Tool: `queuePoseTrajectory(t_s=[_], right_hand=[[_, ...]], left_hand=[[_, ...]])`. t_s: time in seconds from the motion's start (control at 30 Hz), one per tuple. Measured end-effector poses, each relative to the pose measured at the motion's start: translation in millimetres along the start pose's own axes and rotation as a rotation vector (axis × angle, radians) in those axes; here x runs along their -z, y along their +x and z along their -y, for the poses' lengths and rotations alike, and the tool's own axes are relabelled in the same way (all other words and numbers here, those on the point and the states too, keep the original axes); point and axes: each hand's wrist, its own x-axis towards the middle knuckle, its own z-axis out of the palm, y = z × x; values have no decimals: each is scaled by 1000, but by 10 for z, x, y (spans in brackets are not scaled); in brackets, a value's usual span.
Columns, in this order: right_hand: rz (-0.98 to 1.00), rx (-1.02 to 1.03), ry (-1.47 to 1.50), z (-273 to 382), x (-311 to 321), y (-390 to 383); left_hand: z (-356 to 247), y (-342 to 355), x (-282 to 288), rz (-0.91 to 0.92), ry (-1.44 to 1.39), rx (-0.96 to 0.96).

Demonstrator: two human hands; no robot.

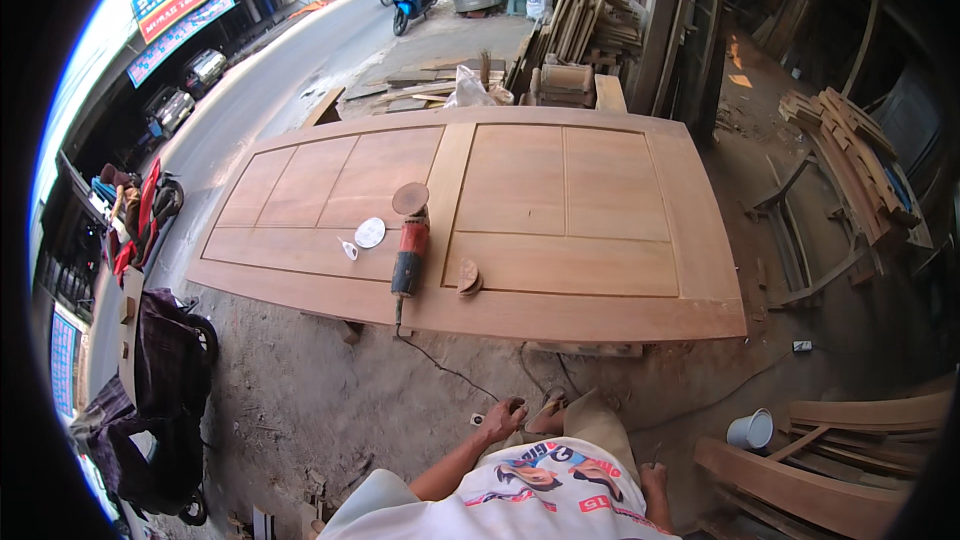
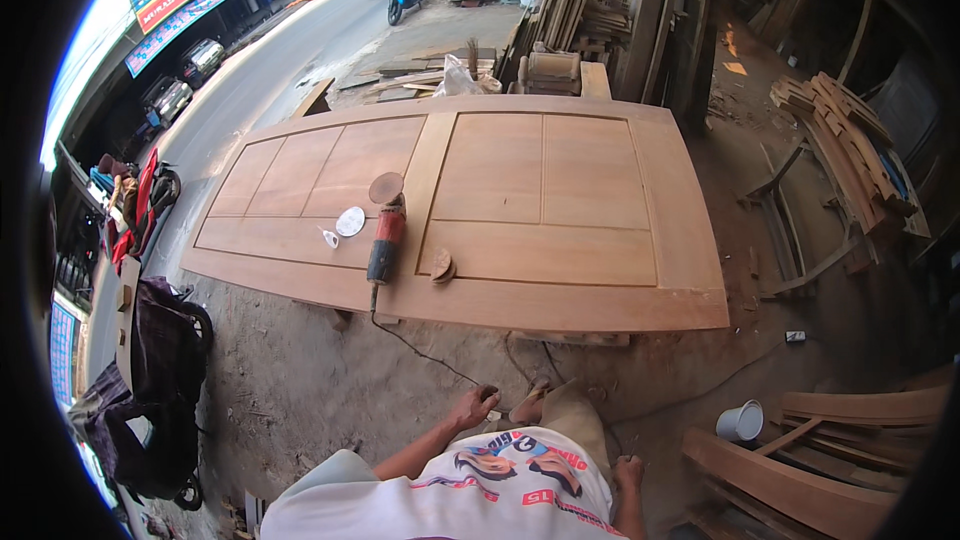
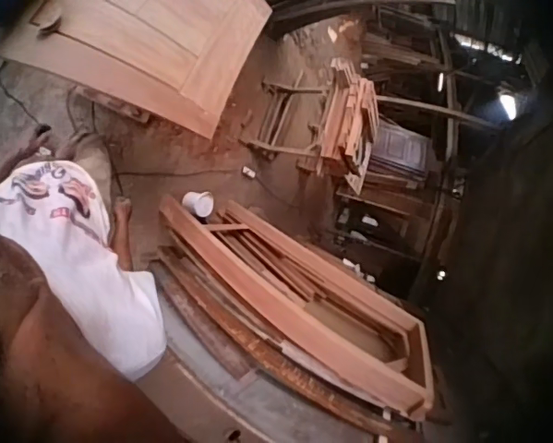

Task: The person smooths a large wooden door panel using a sanding block and a power sander. They then apply a brown wood filler paste to the panel's grooves using a putty knife, spreading it evenly across the surface.

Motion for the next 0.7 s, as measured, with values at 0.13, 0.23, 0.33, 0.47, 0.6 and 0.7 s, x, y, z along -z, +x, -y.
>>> queuePoseTrajectory(t_s=[0.13,0.23,0.33,0.47,0.6,0.7], right_hand=[[-56,-96,134,-240,-12,4],[79,-116,149,-587,-104,-30],[-5,-222,246,-1155,-375,-129],[178,-550,165,-1557,-224,5],[99,-596,439,-1437,236,214],[57,-540,387,-1871,66,672]], left_hand=[[-627,194,-83,209,39,-124],[-1115,447,-167,228,60,-248],[-1627,670,-385,237,-1,-353],[-2326,1028,-761,111,34,-470],[-2853,1540,-1212,11,102,-523],[-3453,1995,-1728,-47,178,-687]])
